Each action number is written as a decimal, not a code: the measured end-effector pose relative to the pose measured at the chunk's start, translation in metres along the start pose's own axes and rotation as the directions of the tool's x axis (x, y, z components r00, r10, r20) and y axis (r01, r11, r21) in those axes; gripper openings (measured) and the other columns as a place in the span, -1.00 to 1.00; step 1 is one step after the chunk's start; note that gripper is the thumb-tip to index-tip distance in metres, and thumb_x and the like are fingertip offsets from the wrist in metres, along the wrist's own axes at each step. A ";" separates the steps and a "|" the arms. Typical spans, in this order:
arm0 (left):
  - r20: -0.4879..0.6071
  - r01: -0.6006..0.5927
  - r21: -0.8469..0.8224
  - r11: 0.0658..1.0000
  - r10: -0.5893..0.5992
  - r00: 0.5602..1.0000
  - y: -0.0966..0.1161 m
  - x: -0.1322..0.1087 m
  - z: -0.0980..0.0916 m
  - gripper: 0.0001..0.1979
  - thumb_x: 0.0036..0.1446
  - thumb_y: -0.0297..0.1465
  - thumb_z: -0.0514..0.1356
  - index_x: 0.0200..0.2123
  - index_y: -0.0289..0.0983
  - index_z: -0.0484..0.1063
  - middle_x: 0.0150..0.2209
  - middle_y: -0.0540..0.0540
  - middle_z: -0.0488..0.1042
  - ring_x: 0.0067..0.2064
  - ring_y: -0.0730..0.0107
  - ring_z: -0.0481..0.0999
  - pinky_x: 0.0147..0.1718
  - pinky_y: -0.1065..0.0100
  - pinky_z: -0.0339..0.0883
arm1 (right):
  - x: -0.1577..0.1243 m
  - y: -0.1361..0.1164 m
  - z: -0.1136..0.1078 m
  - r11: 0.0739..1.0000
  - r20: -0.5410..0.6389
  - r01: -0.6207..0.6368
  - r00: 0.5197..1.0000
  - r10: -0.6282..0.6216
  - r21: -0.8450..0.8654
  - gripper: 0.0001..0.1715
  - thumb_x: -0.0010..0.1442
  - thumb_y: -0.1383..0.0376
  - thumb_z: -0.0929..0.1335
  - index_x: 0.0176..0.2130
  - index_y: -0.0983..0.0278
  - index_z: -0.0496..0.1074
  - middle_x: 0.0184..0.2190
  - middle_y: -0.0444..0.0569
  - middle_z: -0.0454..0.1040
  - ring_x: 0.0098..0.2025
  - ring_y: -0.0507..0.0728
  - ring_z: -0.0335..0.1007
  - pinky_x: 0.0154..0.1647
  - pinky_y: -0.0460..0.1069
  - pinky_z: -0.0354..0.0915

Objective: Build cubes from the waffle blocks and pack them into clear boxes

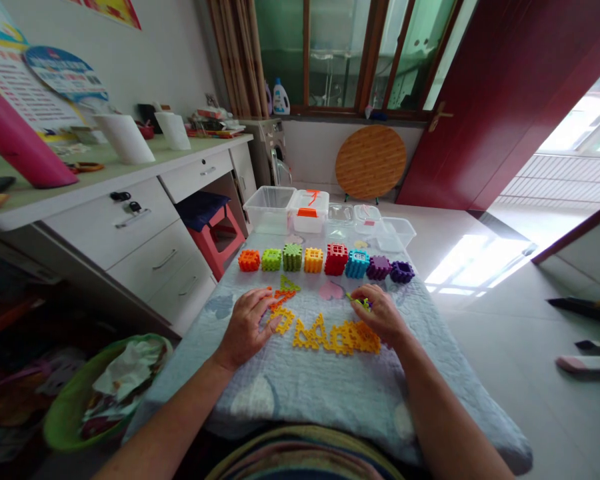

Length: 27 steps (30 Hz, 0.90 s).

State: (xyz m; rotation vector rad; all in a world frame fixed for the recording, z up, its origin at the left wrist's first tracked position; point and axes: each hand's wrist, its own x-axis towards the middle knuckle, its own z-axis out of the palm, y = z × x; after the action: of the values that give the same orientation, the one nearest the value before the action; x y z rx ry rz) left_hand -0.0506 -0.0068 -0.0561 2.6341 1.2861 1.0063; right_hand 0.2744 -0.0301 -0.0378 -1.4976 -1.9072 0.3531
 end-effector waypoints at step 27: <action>0.157 -0.110 -0.158 0.981 0.135 0.978 0.078 0.023 0.041 -0.82 0.29 -0.43 0.02 -0.18 -0.24 0.42 -0.21 -0.09 0.50 -0.14 0.26 0.42 -0.04 0.17 0.29 | 0.003 -0.039 -0.016 0.985 0.442 0.031 0.895 0.049 -0.172 -0.69 -0.02 0.47 0.28 -0.23 0.26 0.43 -0.38 -0.06 0.46 -0.34 0.08 0.34 -0.31 -0.07 0.14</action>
State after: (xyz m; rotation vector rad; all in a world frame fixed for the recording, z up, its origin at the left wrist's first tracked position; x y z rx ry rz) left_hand 0.0368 -0.0316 -0.0521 2.6446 0.9851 0.8375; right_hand 0.2552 -0.0416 -0.0023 -1.6450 -2.3410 0.5890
